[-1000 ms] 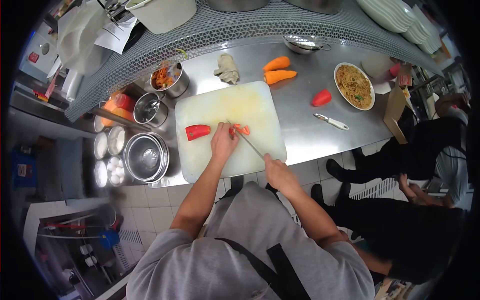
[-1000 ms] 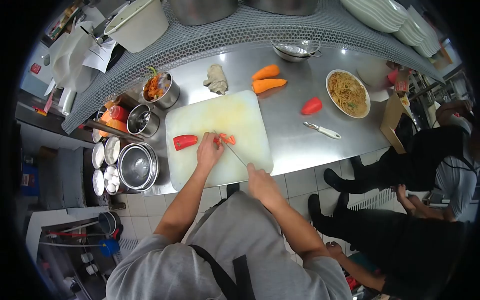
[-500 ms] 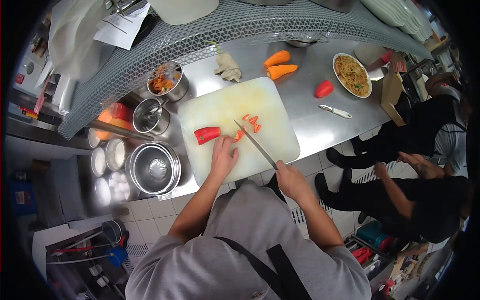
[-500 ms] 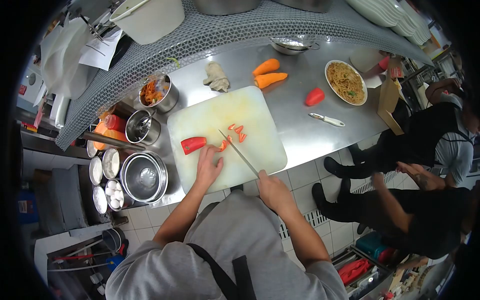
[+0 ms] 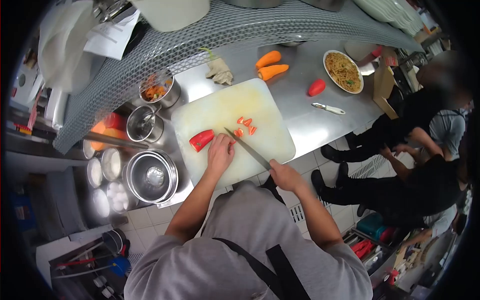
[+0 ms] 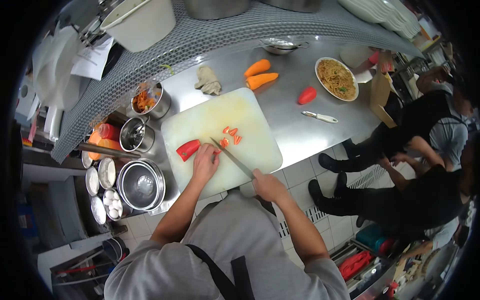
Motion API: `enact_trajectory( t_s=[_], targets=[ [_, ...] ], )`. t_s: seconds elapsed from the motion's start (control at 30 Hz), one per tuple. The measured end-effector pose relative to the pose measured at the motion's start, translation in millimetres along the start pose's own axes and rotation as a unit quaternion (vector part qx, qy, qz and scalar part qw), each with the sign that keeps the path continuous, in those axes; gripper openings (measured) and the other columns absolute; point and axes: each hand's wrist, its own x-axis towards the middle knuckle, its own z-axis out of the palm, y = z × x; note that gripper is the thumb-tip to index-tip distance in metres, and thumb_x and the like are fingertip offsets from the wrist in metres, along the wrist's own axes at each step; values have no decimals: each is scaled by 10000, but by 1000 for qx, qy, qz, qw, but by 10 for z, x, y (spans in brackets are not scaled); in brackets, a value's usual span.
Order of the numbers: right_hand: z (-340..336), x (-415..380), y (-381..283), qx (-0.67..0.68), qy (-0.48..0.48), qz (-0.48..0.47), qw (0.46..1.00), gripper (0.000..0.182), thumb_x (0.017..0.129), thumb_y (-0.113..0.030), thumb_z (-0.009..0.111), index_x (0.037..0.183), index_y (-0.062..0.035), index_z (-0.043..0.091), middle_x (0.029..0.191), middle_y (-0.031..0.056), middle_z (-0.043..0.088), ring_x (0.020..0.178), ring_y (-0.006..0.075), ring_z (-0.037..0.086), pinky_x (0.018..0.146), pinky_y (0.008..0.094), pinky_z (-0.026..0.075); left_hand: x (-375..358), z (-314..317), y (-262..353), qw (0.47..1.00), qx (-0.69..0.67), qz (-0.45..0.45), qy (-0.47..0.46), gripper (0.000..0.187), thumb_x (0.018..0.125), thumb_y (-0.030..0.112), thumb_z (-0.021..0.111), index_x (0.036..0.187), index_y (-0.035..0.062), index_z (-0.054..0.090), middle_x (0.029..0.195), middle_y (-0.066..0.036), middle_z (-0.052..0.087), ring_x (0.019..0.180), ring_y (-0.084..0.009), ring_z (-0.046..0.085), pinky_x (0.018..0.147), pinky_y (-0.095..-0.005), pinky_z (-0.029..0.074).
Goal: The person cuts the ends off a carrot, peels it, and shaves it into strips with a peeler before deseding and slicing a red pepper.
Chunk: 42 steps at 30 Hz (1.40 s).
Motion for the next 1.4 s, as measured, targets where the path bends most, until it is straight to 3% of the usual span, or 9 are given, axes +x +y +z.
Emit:
enact_trajectory(
  t_s=[0.23,0.4,0.67,0.83,1.0,1.2,1.27,1.3,1.4],
  targets=[
    [-412,-257,310,68,132,28,988,177,940,-164,531,1058,-41,483,873,252,643,877,472,600,752,550,465,597,421,101,992,-101,77,-15,155,788,-75,611,919,7,596,949,-138,593,827,-340,595,730,-409,494],
    [-415,-346,640,83,213,24,973,136,922,-144,576,1000,-39,537,823,234,640,811,465,609,705,531,472,1097,408,701,996,-82,-2,42,166,816,-26,601,978,8,601,958,-153,579,848,-311,603,762,-392,501],
    [-762,-599,1103,87,85,106,987,287,937,-212,535,1188,-82,579,1020,224,648,1000,393,630,865,471,510,2312,2164,1720,986,-22,151,-72,477,826,167,677,1263,84,505,1177,-197,547,1058,-402,559,916,-446,480],
    [-1033,-610,1346,118,-21,20,993,306,931,-231,534,1199,-95,593,1039,177,659,1036,364,630,888,465,508,2587,2933,1693,982,-4,43,-186,580,831,171,678,1361,107,449,1235,-230,516,1159,-438,511,982,-453,450],
    [-1002,-193,1439,118,-108,-81,984,263,924,-231,526,1115,-77,621,1026,176,666,1037,358,625,878,471,504,2482,2505,1375,980,-50,102,-165,563,853,51,638,1378,60,435,1311,-224,507,1210,-396,514,1022,-420,434],
    [-362,478,1501,137,-77,-180,971,240,889,-200,540,1023,-20,627,995,217,655,991,408,618,863,485,497,1017,891,852,949,-282,-131,-57,547,880,37,621,1382,-5,408,1361,-181,493,1263,-305,488,1077,-399,377],
    [-393,462,1508,156,-106,-150,971,230,891,-181,515,1015,-12,610,1022,251,640,965,423,609,870,489,478,443,441,698,995,-35,-97,-14,556,872,34,627,1381,-14,408,1373,-187,481,1281,-304,475,1088,-398,364],
    [-294,431,1524,170,-17,-203,964,217,872,-155,533,1013,-13,618,983,236,651,944,423,620,828,482,496,234,318,698,994,-28,-100,-18,559,858,30,634,1372,-6,416,1357,-189,485,1270,-312,480,1083,-401,367],
    [-718,22,1019,173,-43,-93,980,249,922,-140,491,1133,-9,487,957,261,637,922,454,605,824,514,473,-142,274,462,996,-30,-76,-45,525,829,-18,623,1319,-8,435,1311,-216,493,1229,-366,490,1063,-408,390]
  ],
)
